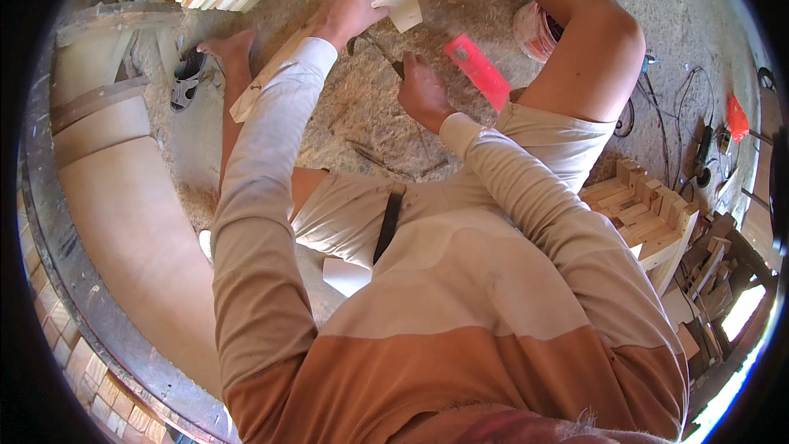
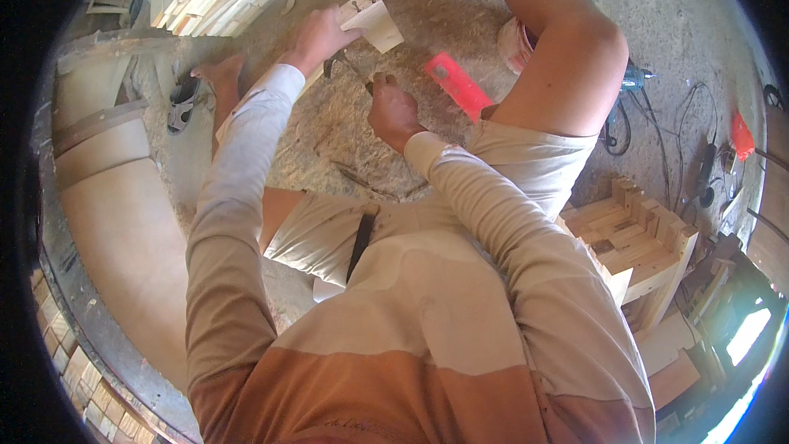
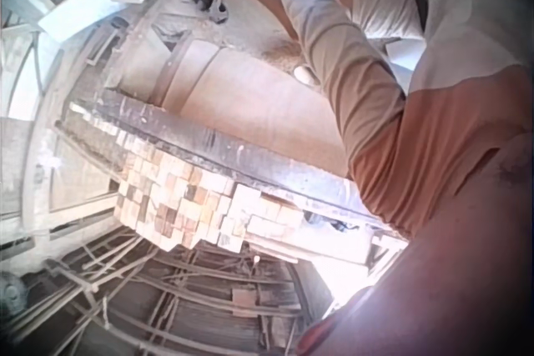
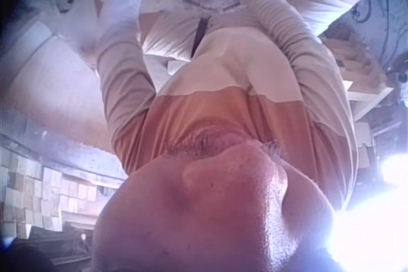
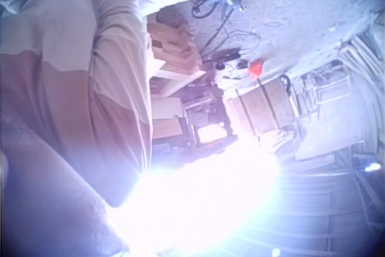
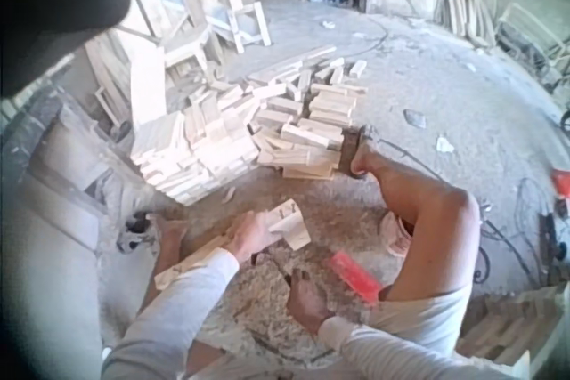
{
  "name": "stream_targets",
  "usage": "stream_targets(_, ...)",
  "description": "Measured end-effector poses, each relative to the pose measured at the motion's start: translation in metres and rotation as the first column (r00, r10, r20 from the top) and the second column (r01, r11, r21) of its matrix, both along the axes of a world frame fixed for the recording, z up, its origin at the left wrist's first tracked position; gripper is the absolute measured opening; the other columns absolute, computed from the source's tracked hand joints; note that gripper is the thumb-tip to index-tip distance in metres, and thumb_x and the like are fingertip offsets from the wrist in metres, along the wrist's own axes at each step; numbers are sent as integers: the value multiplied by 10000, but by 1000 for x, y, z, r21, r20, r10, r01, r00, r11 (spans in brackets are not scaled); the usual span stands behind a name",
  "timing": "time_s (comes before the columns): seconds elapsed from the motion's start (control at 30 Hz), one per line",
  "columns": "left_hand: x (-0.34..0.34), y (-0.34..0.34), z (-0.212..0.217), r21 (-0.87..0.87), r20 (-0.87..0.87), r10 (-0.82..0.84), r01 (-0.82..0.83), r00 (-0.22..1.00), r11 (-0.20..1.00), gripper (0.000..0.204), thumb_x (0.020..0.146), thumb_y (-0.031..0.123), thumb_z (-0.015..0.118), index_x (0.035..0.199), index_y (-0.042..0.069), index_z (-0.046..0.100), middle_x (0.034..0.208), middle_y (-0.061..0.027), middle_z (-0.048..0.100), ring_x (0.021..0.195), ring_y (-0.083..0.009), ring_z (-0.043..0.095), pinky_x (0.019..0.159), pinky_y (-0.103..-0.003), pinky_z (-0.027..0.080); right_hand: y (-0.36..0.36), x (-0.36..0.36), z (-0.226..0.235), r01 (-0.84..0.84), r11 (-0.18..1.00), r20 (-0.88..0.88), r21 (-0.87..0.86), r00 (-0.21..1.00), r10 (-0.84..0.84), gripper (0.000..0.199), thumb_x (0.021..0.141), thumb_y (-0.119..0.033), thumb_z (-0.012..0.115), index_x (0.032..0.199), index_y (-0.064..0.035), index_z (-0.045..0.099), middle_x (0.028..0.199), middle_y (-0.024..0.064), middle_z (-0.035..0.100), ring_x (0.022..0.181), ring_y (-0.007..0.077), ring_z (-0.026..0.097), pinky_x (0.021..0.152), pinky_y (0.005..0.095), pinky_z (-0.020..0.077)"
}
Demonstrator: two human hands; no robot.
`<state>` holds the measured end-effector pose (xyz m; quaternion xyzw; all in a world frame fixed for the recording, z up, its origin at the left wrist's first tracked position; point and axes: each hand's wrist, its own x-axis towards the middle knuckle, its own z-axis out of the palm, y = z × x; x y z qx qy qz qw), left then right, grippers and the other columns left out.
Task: The person applies glue to wood pieces and hammers them together to assemble a rectangular frame on a workshop floor.
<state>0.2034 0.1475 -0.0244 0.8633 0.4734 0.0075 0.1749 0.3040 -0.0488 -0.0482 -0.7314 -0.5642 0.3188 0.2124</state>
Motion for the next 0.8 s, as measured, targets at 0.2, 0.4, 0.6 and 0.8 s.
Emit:
stream_targets(0.2,2,1,1,26,-56,-27,28,998,999,595,743,515,803,964,-22,671,850,-242,707,783,-392,705,730,-462,553,1,4,-5,72,997,-31,-32,997,-73,319,835,-57,650,1119,-15,511,1054,250,627,954,475,625,811,547,498)
stream_targets(0.4,0,2,2,28,-27,-55,56,998,998,600,746,520,803,966,-22,671,839,-239,707,770,-392,705,722,-453,557,-3,7,5,22,1000,-74,-19,997,-23,332,825,-65,662,1126,-27,527,1017,251,639,941,474,627,799,556,497)
stream_targets(0.6,-3,2,0,59,-54,-65,68,996,996,589,756,510,798,955,-29,667,825,-238,705,749,-386,704,719,-450,560,-4,12,17,68,986,-108,-150,991,-85,263,829,-114,668,1033,20,569,933,260,659,933,462,631,787,533,490)
stream_targets(0.8,2,10,-4,-165,-68,-29,17,997,986,529,765,469,788,953,-11,667,840,-232,701,778,-390,695,729,-475,546,-49,60,55,17,998,-291,-62,956,-34,349,833,-216,746,1032,32,603,810,220,613,776,288,634,716,430,486)
